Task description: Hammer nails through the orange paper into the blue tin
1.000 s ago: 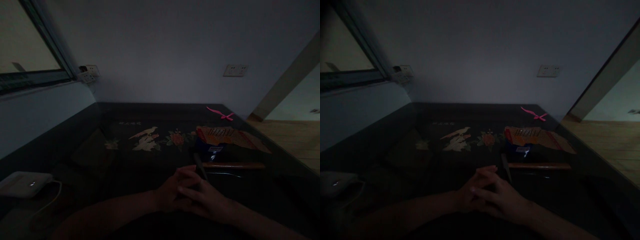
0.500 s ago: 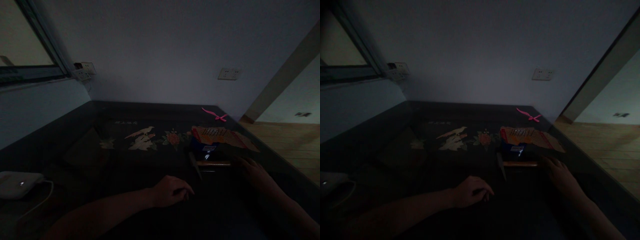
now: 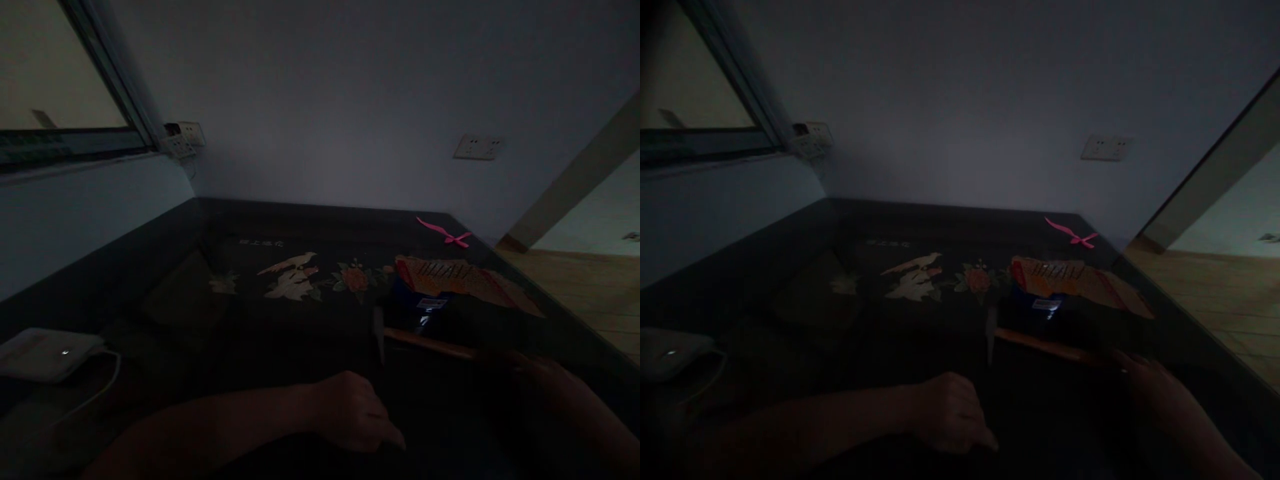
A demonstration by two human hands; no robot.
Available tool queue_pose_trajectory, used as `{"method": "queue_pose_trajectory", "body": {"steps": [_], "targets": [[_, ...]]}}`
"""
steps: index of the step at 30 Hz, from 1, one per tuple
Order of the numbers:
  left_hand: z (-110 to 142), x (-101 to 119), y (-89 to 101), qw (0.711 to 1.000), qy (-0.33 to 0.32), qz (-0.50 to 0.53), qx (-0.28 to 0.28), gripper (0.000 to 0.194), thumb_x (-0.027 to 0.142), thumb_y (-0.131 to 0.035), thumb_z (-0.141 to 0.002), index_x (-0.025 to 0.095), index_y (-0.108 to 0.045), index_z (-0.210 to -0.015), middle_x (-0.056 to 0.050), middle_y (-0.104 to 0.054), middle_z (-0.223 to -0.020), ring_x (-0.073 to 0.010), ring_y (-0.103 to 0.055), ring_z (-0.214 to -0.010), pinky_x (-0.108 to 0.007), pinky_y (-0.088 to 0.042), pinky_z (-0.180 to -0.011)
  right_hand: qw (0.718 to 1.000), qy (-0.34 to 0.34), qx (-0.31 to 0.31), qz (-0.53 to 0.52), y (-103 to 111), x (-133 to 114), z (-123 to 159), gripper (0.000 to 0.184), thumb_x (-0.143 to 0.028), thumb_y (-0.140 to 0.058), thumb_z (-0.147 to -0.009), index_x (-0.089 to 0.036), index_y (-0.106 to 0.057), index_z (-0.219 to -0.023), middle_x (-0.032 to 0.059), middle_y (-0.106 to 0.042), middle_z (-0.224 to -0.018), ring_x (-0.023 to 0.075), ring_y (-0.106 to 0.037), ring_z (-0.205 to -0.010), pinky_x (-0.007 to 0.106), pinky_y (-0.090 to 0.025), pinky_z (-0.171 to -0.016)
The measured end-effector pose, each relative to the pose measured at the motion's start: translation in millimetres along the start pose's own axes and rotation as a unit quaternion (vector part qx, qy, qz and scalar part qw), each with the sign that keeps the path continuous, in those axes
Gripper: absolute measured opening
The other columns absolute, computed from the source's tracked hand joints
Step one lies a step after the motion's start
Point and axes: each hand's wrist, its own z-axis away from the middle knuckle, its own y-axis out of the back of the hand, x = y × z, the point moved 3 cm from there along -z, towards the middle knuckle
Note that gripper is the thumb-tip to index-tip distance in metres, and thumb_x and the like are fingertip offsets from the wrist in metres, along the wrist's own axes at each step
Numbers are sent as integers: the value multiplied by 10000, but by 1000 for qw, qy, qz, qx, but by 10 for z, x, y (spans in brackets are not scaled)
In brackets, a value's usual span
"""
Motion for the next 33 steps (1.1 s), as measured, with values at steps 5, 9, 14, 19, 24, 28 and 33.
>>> {"method": "queue_pose_trajectory", "body": {"steps": [5, 9, 14, 19, 24, 28, 33], "targets": [[30, 137, -52, 997, -77, -18, 1, 267, 317, -584, -852, 220, -656, -1091, 24, -729, -970, -110, -654, -818, -264, -456, -691, 985, 122, -118, 29, -48, -759, 235, 516, -98, -474, -811, -268, -593, -1284, 119, -737, -1113, 279, -733, -883, 372, -623, -642], [58, 231, -192, 993, -115, -27, -19, 176, 270, -546, -878, 216, -709, -920, 21, -714, -1058, -96, -654, -906, -212, -478, -779, 959, 216, -183, 18, -148, -1572, 135, 594, -35, -513, -783, -258, -531, -1333, 75, -750, -982, 213, -730, -796, 292, -601, -612], [54, 261, -301, 991, -125, 1, -49, 152, 253, -577, -848, 217, -722, -821, -11, -724, -985, -104, -653, -968, -161, -493, -827, 946, 238, -217, 37, -315, -2311, -161, 517, -143, -522, -885, -147, -457, -1398, 84, -735, -842, 214, -706, -682, 287, -537, -538], [59, 258, -291, 990, -127, -2, -57, 172, 241, -561, -865, 212, -723, -813, -6, -724, -959, -108, -657, -970, -171, -511, -825, 943, 240, -230, 31, -482, -2782, -512, 516, -204, -538, -904, -147, -443, -1408, 89, -756, -867, 217, -710, -724, 271, -501, -557], [82, 217, -312, 990, -131, -5, -60, 145, 220, -616, -830, 215, -701, -713, -22, -721, -948, -112, -660, -968, -165, -512, -849, 950, 204, -236, 30, -639, -3176, -922, 352, -332, -534, -951, -164, -547, -1261, 55, -705, -966, 185, -687, -755, 360, -559, -664], [100, 194, -343, 990, -129, -3, -57, 161, 231, -599, -841, 208, -706, -722, -33, -719, -985, -110, -652, -994, -158, -505, -856, 959, 165, -231, 13, -775, -3446, -1201, 293, -321, -568, -935, -171, -579, -1187, 65, -657, -1086, 192, -667, -842, 385, -562, -711], [108, 190, -346, 989, -125, 0, -76, 180, 249, -568, -867, 222, -715, -765, -18, -705, -1058, -111, -638, -1033, -162, -498, -872, 966, 135, -221, -9, -917, -3665, -1444, 303, -302, -581, -927, -175, -571, -1202, 74, -637, -1145, 210, -657, -900, 408, -554, -750]]}}
